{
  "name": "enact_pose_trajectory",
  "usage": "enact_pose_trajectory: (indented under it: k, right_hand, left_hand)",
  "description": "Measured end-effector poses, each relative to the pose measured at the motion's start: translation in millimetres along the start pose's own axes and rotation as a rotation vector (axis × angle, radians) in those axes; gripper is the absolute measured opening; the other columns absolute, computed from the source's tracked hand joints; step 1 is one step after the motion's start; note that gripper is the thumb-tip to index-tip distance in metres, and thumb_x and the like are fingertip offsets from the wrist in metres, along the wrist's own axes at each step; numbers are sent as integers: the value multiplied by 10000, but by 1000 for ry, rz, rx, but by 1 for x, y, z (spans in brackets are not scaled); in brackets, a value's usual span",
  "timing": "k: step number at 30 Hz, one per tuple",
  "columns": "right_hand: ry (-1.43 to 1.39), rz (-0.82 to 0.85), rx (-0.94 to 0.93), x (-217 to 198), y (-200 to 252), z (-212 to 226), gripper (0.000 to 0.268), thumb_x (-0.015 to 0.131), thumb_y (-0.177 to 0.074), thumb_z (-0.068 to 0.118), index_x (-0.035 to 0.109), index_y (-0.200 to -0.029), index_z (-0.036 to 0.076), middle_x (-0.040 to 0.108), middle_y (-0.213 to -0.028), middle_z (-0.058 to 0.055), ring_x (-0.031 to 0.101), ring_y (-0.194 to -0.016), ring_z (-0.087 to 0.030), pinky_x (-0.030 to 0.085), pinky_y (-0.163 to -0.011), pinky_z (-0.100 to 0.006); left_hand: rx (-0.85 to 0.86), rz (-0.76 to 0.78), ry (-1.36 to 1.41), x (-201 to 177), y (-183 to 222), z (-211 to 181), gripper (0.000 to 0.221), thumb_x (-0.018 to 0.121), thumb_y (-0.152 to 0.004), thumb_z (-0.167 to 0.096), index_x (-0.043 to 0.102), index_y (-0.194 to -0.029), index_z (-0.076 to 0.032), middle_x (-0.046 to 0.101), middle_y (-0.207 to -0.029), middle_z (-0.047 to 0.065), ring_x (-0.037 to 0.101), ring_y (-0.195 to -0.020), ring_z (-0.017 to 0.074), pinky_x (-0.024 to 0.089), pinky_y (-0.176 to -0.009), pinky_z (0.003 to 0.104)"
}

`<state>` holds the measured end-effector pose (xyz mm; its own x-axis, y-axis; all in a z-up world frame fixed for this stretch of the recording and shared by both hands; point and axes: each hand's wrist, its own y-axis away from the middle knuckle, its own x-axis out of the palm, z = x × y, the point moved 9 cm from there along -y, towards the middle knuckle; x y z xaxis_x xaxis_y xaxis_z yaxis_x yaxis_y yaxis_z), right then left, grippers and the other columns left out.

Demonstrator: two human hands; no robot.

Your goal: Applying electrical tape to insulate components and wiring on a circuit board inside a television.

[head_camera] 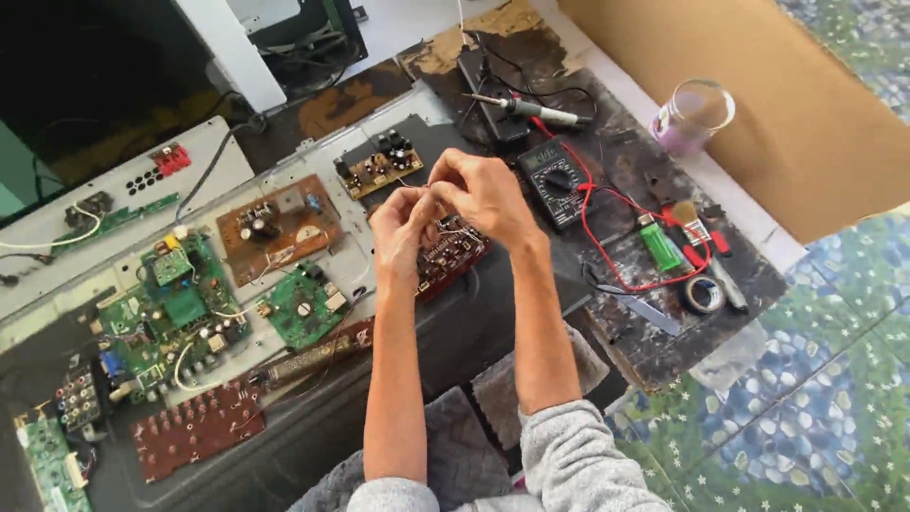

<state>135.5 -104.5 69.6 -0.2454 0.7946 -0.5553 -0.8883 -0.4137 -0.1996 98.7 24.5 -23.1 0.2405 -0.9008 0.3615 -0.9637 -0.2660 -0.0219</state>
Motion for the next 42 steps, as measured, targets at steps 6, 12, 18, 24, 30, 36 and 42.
enact_pose_trajectory:
  k: [6,12,18,24,30,36,42]
  right_hand:
    - [-70,10,-71,-2,1,4,53,702,-978,183,673,-941,208,744,-769,-36,772,-715,-204,558,-775,-351]
    - [-96,20,-72,-2,1,4,86,697,-969,160,665,-915,218,724,-782,-30,770,-705,-192,560,-774,-345]
    - [-93,35,-72,-2,0,5,44,697,-980,193,679,-941,205,728,-789,-35,772,-708,-184,560,-764,-337]
    - [-128,30,-59,3,-1,3,58,774,-925,192,717,-918,191,719,-716,6,750,-699,-138,530,-754,-267]
    - [3,13,-51,1,-2,2,54,771,-924,171,719,-908,175,720,-695,-3,743,-675,-178,531,-734,-321]
    - [75,-6,65,2,-5,-14,57,747,-894,258,706,-892,219,707,-664,30,728,-684,-188,521,-748,-328]
    - [58,6,111,-2,-10,-23,83,724,-887,348,695,-889,270,703,-662,87,734,-719,-124,518,-744,-293]
  left_hand:
    - [-72,4,115,-1,-2,11,251,732,-990,-293,702,-981,-44,681,-744,94,589,-491,104,417,-458,189]
    - [-50,15,132,2,-1,7,208,744,-977,-225,683,-961,-27,644,-727,109,607,-486,128,438,-429,182]
    - [-56,8,177,4,-2,8,195,754,-963,-182,674,-930,-7,664,-736,114,668,-528,148,495,-453,189]
    - [-18,-38,135,-5,-1,4,184,740,-966,-177,676,-915,-12,651,-715,93,647,-492,130,485,-421,179]
    - [100,-50,-56,-9,-1,-8,205,778,-946,-167,692,-910,15,659,-686,132,632,-466,144,482,-406,197]
    - [156,-109,-188,-2,4,-20,169,775,-948,-182,731,-930,-21,680,-687,94,629,-486,115,501,-422,200]
    - [135,-105,-144,4,0,-20,172,772,-948,-194,737,-935,-26,685,-679,88,620,-482,116,496,-411,210]
